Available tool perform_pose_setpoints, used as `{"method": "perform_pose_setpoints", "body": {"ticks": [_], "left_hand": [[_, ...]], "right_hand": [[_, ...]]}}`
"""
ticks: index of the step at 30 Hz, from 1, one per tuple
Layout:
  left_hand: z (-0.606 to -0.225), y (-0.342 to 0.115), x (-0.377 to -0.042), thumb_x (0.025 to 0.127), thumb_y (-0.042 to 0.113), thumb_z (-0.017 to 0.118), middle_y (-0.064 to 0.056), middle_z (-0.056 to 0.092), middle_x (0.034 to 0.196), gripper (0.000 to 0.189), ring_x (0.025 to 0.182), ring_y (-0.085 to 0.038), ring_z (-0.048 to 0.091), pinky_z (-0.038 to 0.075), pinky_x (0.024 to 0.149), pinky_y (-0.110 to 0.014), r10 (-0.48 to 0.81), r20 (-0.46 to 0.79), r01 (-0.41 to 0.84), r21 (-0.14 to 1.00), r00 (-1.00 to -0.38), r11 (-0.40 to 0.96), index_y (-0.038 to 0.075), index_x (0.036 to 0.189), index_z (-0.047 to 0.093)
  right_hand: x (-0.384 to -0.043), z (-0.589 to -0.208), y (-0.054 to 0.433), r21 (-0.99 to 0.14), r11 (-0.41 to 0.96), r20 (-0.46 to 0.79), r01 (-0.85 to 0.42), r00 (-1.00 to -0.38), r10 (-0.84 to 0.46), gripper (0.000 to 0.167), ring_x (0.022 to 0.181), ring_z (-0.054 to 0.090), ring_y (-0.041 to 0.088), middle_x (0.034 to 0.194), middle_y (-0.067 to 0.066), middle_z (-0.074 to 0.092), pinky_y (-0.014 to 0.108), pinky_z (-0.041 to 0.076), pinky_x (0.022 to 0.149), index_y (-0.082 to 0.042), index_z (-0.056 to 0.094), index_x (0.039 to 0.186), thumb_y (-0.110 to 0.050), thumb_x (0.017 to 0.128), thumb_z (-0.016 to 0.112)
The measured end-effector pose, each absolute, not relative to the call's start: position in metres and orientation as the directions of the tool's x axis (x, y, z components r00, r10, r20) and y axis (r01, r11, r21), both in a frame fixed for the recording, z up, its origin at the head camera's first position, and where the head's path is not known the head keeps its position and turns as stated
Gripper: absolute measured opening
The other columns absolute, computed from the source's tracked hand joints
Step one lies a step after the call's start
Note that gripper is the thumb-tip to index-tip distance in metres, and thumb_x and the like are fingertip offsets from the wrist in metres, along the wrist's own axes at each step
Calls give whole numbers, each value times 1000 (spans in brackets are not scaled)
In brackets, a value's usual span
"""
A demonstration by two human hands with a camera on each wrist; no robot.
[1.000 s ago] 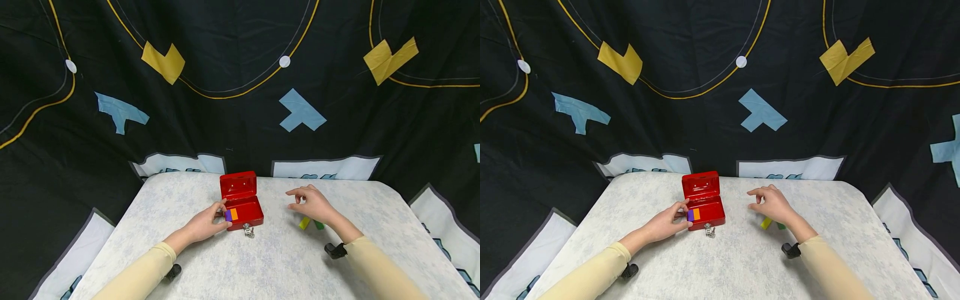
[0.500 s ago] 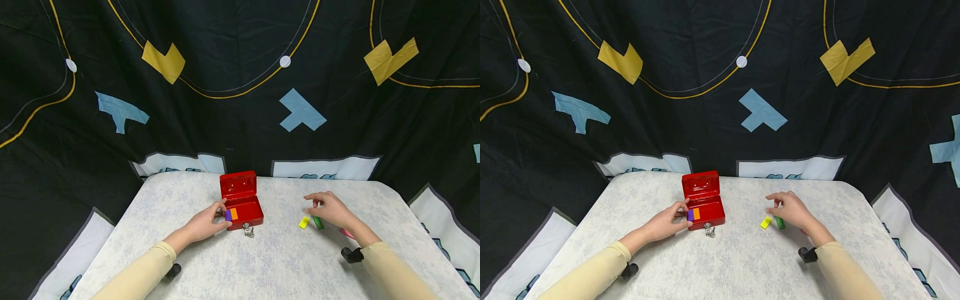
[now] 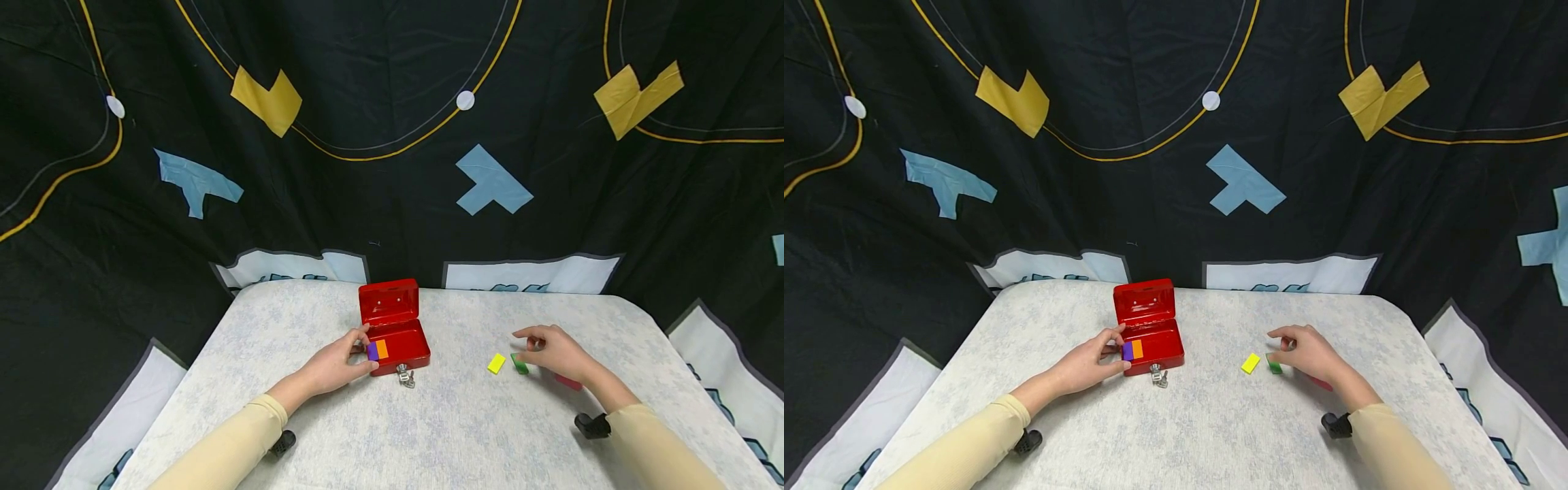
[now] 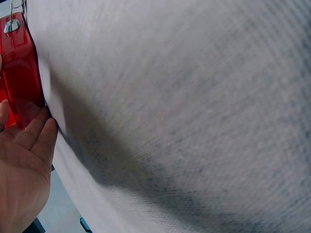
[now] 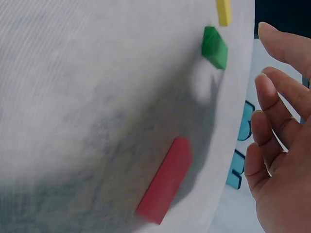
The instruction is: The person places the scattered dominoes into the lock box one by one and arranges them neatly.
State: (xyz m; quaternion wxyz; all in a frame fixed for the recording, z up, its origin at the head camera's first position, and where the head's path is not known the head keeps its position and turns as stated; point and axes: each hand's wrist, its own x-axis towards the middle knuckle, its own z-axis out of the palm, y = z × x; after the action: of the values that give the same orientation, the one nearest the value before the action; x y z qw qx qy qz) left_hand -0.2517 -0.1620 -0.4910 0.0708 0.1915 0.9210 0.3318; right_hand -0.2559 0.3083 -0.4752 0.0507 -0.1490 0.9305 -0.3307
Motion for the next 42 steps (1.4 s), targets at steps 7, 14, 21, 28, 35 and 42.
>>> {"method": "perform_pose_setpoints", "body": {"ticks": [7, 14, 21, 28, 35, 42], "left_hand": [[-491, -162, -252, 92, 45, 74, 0, 33, 165, 39, 126, -21, 58, 47, 103, -48, 399, -11, 301, 636, -917, 711, 21, 115, 53], [-491, -162, -252, 92, 44, 74, 0, 33, 165, 39, 125, -22, 59, 47, 102, -48, 398, -14, 297, 641, -917, 707, 21, 114, 53], [-492, -162, -253, 91, 46, 74, 1, 34, 164, 40, 124, -21, 59, 47, 102, -48, 394, -13, 297, 634, -919, 713, 21, 115, 53], [-492, -162, -253, 91, 45, 74, 1, 34, 165, 39, 125, -20, 59, 47, 101, -47, 397, -9, 299, 643, -918, 705, 22, 114, 53], [-492, -163, -252, 92, 45, 74, 1, 34, 165, 39, 125, -20, 59, 47, 102, -48, 400, -10, 300, 644, -917, 704, 21, 114, 53], [-491, -163, -252, 92, 44, 75, 1, 33, 165, 38, 125, -20, 59, 47, 101, -48, 400, -13, 297, 647, -916, 702, 22, 112, 52]], "right_hand": [[-252, -482, 317, -648, 736, -55, -196, -951, -303, 52, 83, 51, 21, 90, 1, 60, 33, 42, 71, -3, 66, 131, -25, 87, 83], [-249, -489, 322, -657, 739, -97, -151, -954, -282, 57, 93, 53, 22, 101, 3, 61, 39, 45, 82, -7, 66, 132, -30, 84, 86], [-246, -490, 325, -657, 742, -135, -135, -947, -291, 62, 112, 58, 26, 125, 9, 64, 49, 46, 98, -7, 64, 136, -32, 84, 85], [-245, -490, 327, -692, 705, -128, -157, -934, -333, 59, 114, 57, 27, 128, 11, 62, 48, 46, 96, -6, 63, 136, -27, 85, 85], [-247, -493, 328, -700, 694, -126, -169, -927, -353, 57, 110, 53, 25, 124, 9, 62, 46, 45, 92, -6, 65, 135, -24, 85, 85], [-247, -494, 329, -708, 686, -123, -169, -927, -355, 55, 113, 54, 27, 126, 10, 61, 48, 45, 95, -7, 66, 133, -24, 85, 85]]}}
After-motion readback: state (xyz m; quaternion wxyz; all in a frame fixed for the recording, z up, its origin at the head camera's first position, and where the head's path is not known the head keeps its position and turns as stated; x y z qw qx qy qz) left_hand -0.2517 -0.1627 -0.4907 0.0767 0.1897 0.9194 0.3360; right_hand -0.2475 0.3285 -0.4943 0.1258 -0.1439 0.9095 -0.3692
